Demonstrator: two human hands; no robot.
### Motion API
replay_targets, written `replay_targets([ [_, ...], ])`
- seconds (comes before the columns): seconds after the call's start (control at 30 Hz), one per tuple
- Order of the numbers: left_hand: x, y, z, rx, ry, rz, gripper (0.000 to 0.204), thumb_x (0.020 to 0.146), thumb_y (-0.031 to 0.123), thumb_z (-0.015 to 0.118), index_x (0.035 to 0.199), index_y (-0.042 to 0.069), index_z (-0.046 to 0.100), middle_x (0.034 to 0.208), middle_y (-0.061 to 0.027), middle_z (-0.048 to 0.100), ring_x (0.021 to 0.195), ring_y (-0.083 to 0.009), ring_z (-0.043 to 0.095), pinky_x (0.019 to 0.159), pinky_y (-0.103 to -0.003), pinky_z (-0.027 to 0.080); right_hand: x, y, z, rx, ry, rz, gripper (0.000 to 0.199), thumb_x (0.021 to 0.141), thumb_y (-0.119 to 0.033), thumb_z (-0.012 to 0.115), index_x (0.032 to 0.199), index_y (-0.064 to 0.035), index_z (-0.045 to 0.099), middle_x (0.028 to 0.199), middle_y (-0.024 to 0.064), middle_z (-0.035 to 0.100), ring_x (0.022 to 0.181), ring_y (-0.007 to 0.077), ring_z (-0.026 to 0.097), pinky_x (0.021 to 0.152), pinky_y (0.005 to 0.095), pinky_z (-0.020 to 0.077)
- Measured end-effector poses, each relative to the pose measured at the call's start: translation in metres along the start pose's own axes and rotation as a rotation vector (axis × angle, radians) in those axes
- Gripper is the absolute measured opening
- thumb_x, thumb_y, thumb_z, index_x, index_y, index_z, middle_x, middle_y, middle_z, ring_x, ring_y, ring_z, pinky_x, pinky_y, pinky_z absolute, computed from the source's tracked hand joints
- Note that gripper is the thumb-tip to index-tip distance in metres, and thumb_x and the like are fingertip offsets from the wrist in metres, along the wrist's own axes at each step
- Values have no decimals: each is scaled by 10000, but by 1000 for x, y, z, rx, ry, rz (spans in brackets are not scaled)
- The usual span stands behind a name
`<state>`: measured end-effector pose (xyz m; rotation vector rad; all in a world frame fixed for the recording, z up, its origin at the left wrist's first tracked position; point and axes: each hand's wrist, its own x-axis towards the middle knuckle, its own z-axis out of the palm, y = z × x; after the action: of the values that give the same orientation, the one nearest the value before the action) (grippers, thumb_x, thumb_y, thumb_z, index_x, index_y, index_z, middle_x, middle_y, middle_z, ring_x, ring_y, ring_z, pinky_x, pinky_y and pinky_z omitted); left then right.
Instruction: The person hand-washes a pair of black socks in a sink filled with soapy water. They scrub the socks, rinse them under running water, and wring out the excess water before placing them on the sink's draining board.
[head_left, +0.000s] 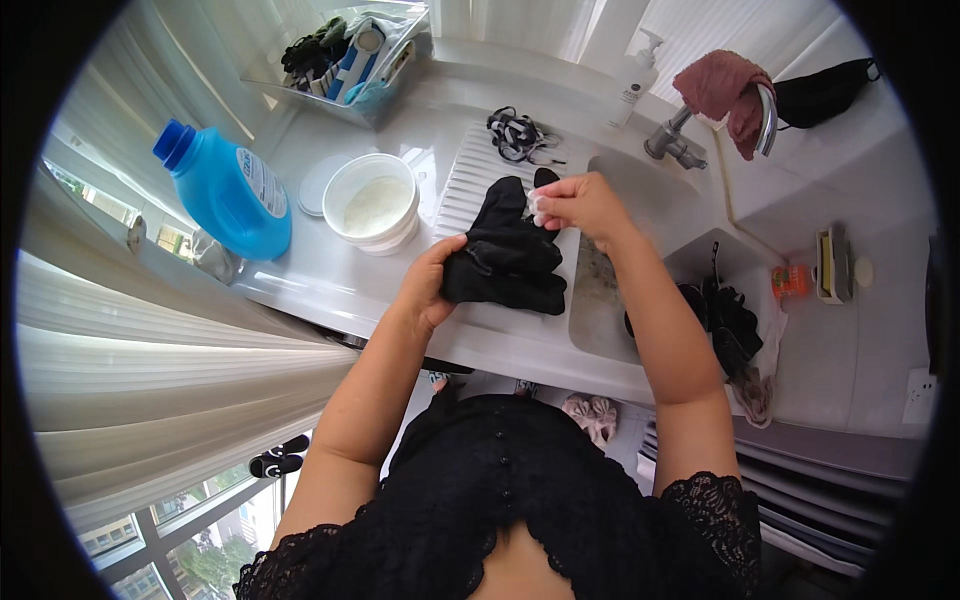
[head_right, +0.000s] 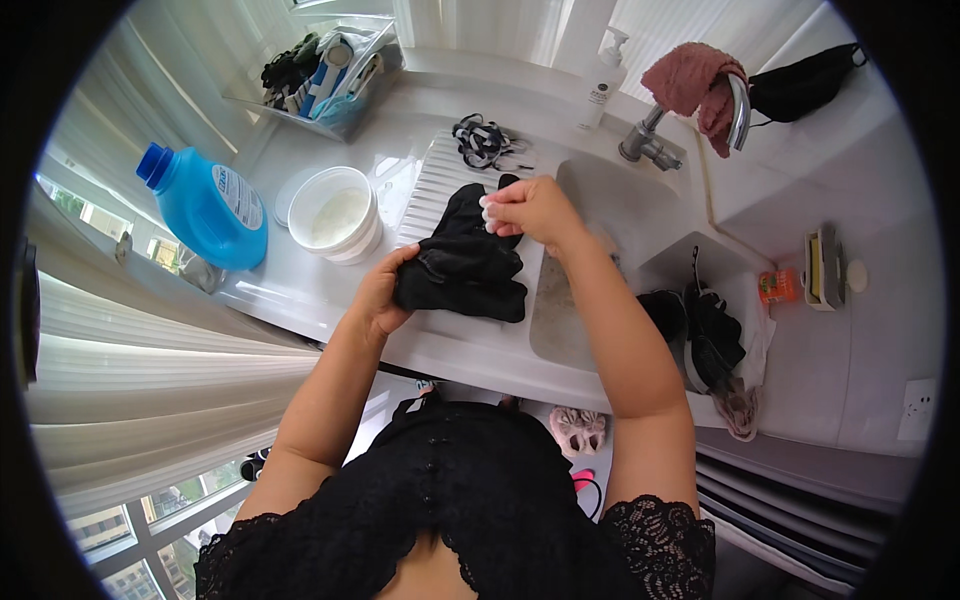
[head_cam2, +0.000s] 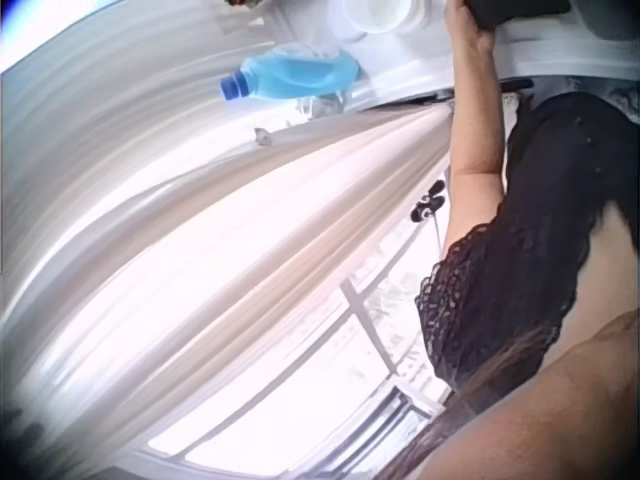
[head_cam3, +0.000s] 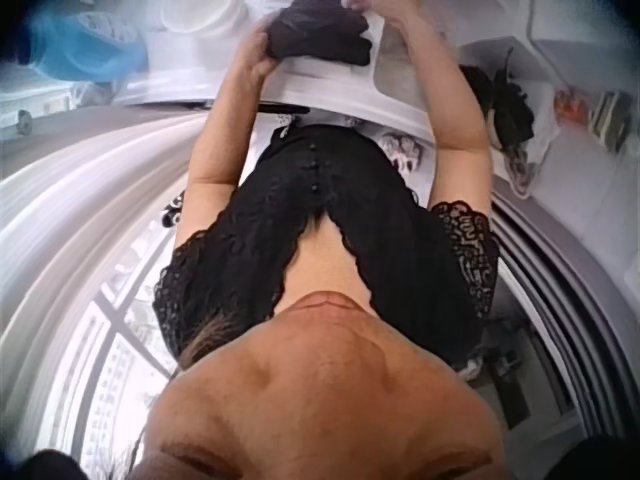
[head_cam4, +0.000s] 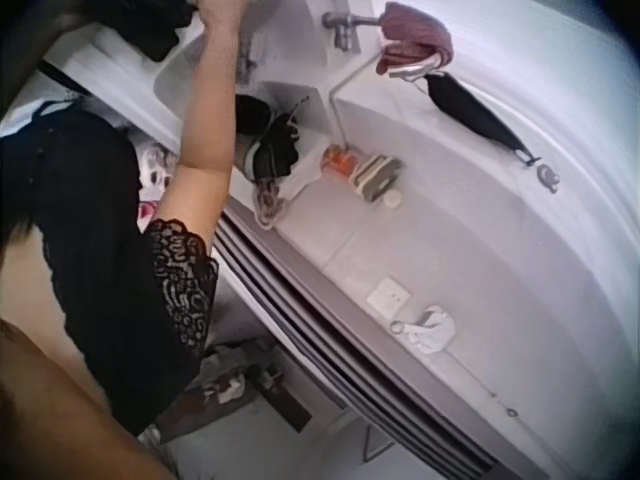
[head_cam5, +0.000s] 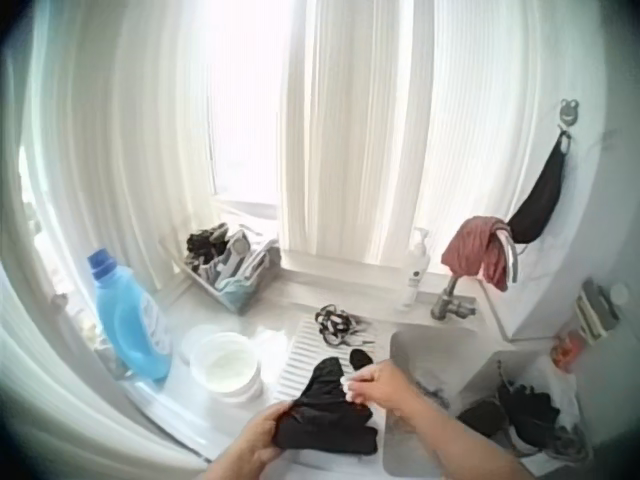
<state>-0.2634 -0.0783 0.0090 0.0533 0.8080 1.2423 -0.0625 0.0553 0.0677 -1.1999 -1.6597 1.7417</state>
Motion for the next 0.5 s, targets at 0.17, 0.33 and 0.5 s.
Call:
replay_targets([
  [0.17, 13, -7, 7, 23, 35, 17, 323, 908, 319, 567, 1022, 16, 577, 970, -122, 655, 839, -231, 655, 791, -372, 544, -33, 35, 56, -329, 25, -478, 216, 756, -28, 646, 968, -23, 685, 843, 119, 675, 729, 199, 647, 697, 300, 517],
  [0.33, 22, -10, 15, -51, 53, -13, 264, 875, 255, 602, 1004, 26, 577, 970, -119, 652, 835, -242, 654, 766, -386, 549, -57, 67, 61, -683, 109, -757, 324, 745, -46, 665, 1068, -57, 647, 974, 114, 646, 898, 295, 598, 797, 344, 483],
  [0.5, 16, -13, 46, -52, 22, -46, 205, 825, 167, 630, 965, 24, 587, 912, -108, 649, 807, -253, 649, 762, -391, 544, -75, 48, 33, -727, 326, -760, 672, 654, -233, 768, 1258, -80, 516, 1131, 120, 537, 1052, 308, 502, 894, 419, 417],
])
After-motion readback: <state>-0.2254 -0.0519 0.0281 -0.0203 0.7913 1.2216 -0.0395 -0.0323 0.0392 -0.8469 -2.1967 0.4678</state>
